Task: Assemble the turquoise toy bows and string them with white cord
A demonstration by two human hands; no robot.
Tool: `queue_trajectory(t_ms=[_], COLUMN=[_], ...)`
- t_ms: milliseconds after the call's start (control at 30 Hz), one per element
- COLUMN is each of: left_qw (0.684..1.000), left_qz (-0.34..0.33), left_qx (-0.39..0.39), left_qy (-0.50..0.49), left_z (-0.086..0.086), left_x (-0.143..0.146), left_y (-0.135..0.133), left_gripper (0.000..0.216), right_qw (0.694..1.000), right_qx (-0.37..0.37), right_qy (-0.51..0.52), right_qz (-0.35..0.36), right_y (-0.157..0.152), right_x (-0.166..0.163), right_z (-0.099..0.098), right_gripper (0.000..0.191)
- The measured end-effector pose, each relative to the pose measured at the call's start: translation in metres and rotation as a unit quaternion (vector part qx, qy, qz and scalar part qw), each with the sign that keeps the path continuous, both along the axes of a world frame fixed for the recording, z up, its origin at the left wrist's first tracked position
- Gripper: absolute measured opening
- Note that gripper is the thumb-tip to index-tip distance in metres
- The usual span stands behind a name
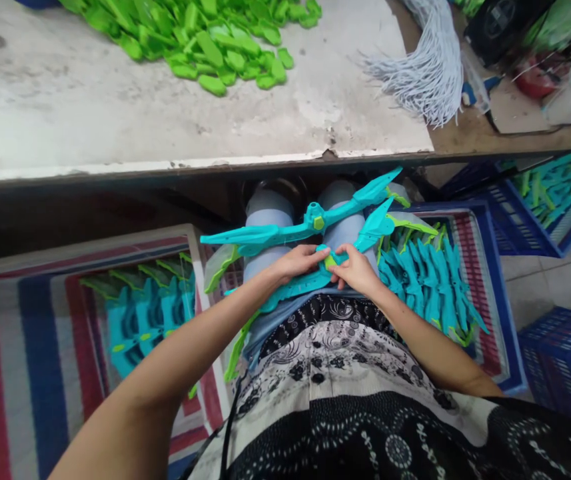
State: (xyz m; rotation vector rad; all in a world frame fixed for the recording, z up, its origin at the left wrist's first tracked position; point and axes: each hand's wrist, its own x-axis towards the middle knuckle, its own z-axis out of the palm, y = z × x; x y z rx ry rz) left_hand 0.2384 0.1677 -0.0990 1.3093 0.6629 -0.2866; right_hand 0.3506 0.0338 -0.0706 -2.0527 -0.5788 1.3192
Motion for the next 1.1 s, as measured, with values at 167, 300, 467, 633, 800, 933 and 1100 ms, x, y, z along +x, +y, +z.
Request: queue_trajectory(t_ms=[167,300,467,633,800,933,1100], left_qw=[0.996,0.991,0.979,0.954,0.796,0.727,0.701], left_qz=[0.006,0.005,-0.031,-0.094,-0.034,-0.075,-0.128], left_qx=[0.089,0.132,0.194,0.285,0.603,0.683,0.697], left_qy=[0.000,-0.036,-0.053,-0.024,-0.044,-0.017,0.080], left_z=[0.002,-0.007,-0.020,-0.005,0.009,-0.005,-0.007], left_x=[0.004,0.001,-0.001,-0.003,0.004,0.018,0.032], left_y=[-0.008,-0.010,-0.006,-0.009,-0.005,0.007,0.022], left_gripper=[0.052,0.054,0.054,0.044,0.041,0.051,0.053], right_qw=[0.997,0.996,0.998,0.970,0.875,0.797,0.782], right_qx=[-0.042,-0.041,-0.042,-0.081,-0.133,-0.088,0.078], right_qy=[0.062,0.074,-0.013,-0.144,-0.273,-0.330,-0.546], right_qz=[0.007,-0.014,0.049,0.180,0.378,0.499,0.291], right_y=[0.000,-0.002,-0.003,-0.003,0.000,0.049,0.186], right_x=[0.004,-0.003,-0.004,0.006,0.011,0.033,0.073], right_z=[0.001,-0.004,-0.008,0.004,0.028,0.062,0.089], right_gripper=[0.067,0.056,0.047,0.047,0.036,0.030,0.038])
